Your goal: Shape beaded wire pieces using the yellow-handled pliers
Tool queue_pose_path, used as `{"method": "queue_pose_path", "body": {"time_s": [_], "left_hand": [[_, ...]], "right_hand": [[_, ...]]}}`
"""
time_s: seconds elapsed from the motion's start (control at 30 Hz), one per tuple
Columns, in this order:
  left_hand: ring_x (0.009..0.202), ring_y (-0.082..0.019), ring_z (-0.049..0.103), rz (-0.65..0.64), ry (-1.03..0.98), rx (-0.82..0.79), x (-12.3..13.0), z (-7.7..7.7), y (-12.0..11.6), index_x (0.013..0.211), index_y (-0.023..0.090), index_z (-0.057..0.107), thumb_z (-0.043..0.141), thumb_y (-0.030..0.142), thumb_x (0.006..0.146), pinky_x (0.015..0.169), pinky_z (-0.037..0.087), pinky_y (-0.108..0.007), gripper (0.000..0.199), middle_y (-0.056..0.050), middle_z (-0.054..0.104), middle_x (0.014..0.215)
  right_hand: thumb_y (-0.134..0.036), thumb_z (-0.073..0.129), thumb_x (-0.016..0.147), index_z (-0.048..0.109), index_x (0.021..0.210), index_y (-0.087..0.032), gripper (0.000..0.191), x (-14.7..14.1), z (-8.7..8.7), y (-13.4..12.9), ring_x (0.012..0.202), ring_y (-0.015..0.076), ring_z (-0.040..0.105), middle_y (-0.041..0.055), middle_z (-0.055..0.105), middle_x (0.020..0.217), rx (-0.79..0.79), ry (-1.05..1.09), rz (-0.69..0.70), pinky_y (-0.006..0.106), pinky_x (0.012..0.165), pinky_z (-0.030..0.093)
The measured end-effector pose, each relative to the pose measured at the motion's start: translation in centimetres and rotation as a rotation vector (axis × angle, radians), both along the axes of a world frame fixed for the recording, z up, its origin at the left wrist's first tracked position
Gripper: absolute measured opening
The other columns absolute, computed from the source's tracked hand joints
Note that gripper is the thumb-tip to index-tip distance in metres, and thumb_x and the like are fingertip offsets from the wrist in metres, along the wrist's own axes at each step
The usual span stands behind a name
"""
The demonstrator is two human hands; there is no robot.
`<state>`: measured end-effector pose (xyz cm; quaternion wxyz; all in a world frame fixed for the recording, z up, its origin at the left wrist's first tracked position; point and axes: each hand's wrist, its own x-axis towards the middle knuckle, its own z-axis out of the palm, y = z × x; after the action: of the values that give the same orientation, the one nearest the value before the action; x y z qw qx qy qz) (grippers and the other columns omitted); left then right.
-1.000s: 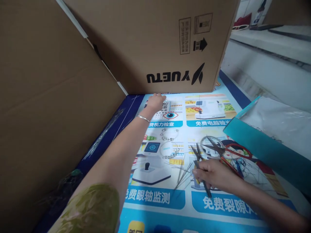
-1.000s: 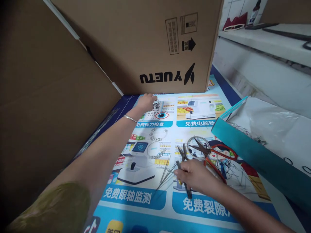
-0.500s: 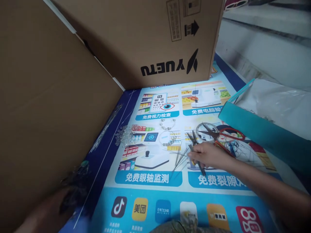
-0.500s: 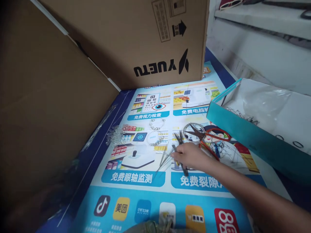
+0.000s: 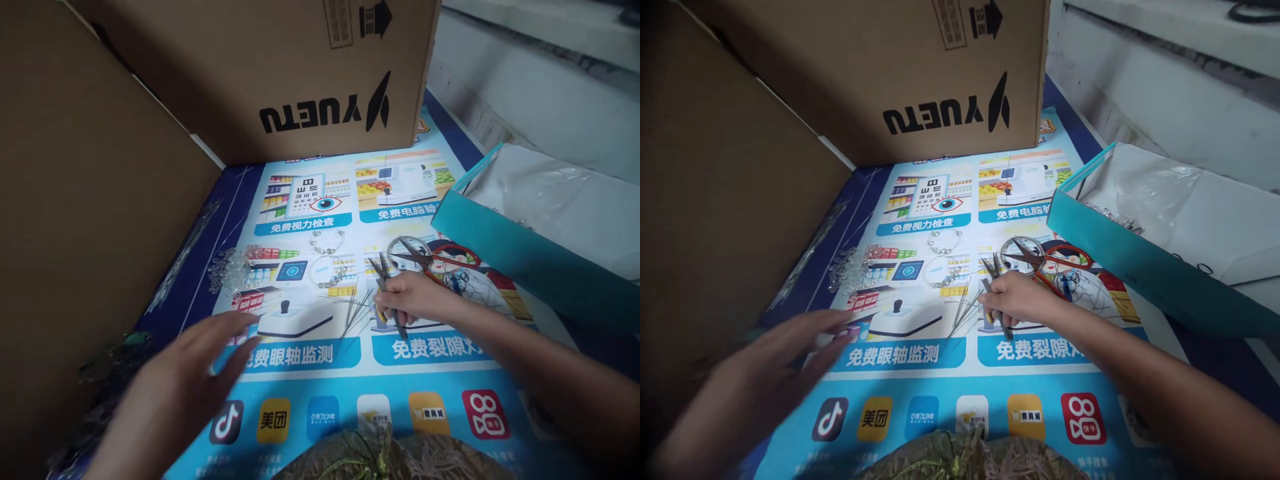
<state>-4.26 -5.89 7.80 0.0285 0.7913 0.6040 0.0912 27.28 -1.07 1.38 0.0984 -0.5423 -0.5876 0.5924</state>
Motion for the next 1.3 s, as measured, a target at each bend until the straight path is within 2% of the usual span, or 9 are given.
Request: {"method": "queue_pose_path", "body": {"time_s": [0.07,0.1,0.2,0.3,0.5,0.73,0.93,1.13,1.3], "left_hand": [[0.096,-0.022,0.059,-0.274,0.039,-0.066,4.0,-1.5,0.9,0.107,0.033,0.053,0.045,0.035,0.083,0.079,0.049,-0.037,0.026,0.000,0.062,0.107],[0.096,-0.023,0.058,-0.364,0.086,-0.082,5.8,-2.2,1.4,0.105,0.029,0.055,0.043,0.029,0.084,0.078,0.049,-0.037,0.024,-0.003,0.062,0.107],[0.093,-0.025,0.056,-0.497,0.233,-0.118,9.7,-3.4,3.3,0.098,0.021,0.057,0.043,0.015,0.082,0.075,0.047,-0.039,0.022,-0.009,0.061,0.098],[0.083,-0.024,0.055,-0.499,0.326,-0.123,11.3,-4.0,4.5,0.088,0.017,0.057,0.043,0.009,0.079,0.067,0.046,-0.036,0.019,-0.010,0.060,0.086],[0.072,-0.023,0.055,-0.465,0.416,-0.116,11.4,-5.1,4.5,0.079,0.016,0.054,0.040,0.008,0.077,0.058,0.044,-0.033,0.016,-0.009,0.057,0.076],[0.069,-0.022,0.059,-0.328,0.349,-0.200,11.6,-5.4,3.7,0.079,0.018,0.054,0.036,0.023,0.084,0.052,0.043,-0.031,0.019,-0.008,0.060,0.077],[0.079,-0.028,0.058,-0.265,0.296,-0.111,12.6,-5.2,1.7,0.090,0.017,0.054,0.049,0.044,0.077,0.055,0.045,-0.034,0.031,-0.012,0.059,0.085],[0.074,-0.025,0.058,-0.251,0.335,-0.166,12.8,-5.4,1.5,0.087,0.015,0.055,0.046,0.027,0.079,0.053,0.043,-0.031,0.017,-0.011,0.058,0.082],[0.075,-0.022,0.059,-0.260,0.349,-0.269,12.4,-5.2,2.1,0.088,0.013,0.055,0.037,0.018,0.084,0.057,0.043,-0.029,0.020,-0.010,0.058,0.083]], "right_hand": [[-0.044,0.051,0.079,0.056,0.064,-0.015,0.033,0.0,0.1,0.2,0.040,0.0096,0.053,0.0002,0.055,0.044,-0.015,-0.011,-0.010,0.019,0.039,0.042],[-0.043,0.051,0.080,0.056,0.064,-0.015,0.032,0.1,0.2,0.2,0.040,0.0097,0.053,0.0001,0.055,0.044,-0.016,-0.016,-0.013,0.019,0.039,0.042],[-0.043,0.051,0.080,0.056,0.065,-0.015,0.032,0.3,0.2,0.5,0.040,0.0093,0.052,-0.0004,0.054,0.044,-0.023,-0.020,-0.021,0.018,0.039,0.042],[-0.042,0.053,0.080,0.057,0.065,-0.014,0.032,0.4,0.5,0.6,0.039,0.0076,0.051,-0.0002,0.055,0.046,-0.054,-0.007,-0.036,0.017,0.038,0.040],[-0.042,0.054,0.079,0.057,0.065,-0.014,0.032,0.3,0.9,0.8,0.039,0.0059,0.050,-0.0001,0.057,0.052,-0.082,0.021,-0.047,0.016,0.037,0.040],[-0.049,0.054,0.077,0.059,0.069,-0.014,0.036,0.6,-0.2,0.9,0.040,0.0065,0.051,0.0020,0.060,0.057,-0.050,0.071,-0.023,0.016,0.035,0.039],[-0.055,0.054,0.074,0.059,0.071,-0.015,0.041,0.6,-0.7,0.9,0.041,0.0069,0.052,0.0036,0.063,0.062,-0.031,0.055,-0.005,0.016,0.035,0.040],[-0.050,0.053,0.077,0.059,0.071,-0.014,0.037,0.6,-0.7,0.9,0.041,0.0074,0.053,0.0040,0.062,0.061,-0.027,0.061,-0.009,0.015,0.034,0.039],[-0.048,0.056,0.076,0.059,0.067,-0.014,0.035,0.5,-0.2,0.9,0.039,0.0075,0.052,0.0019,0.061,0.058,-0.032,0.073,-0.023,0.017,0.034,0.040]]}}
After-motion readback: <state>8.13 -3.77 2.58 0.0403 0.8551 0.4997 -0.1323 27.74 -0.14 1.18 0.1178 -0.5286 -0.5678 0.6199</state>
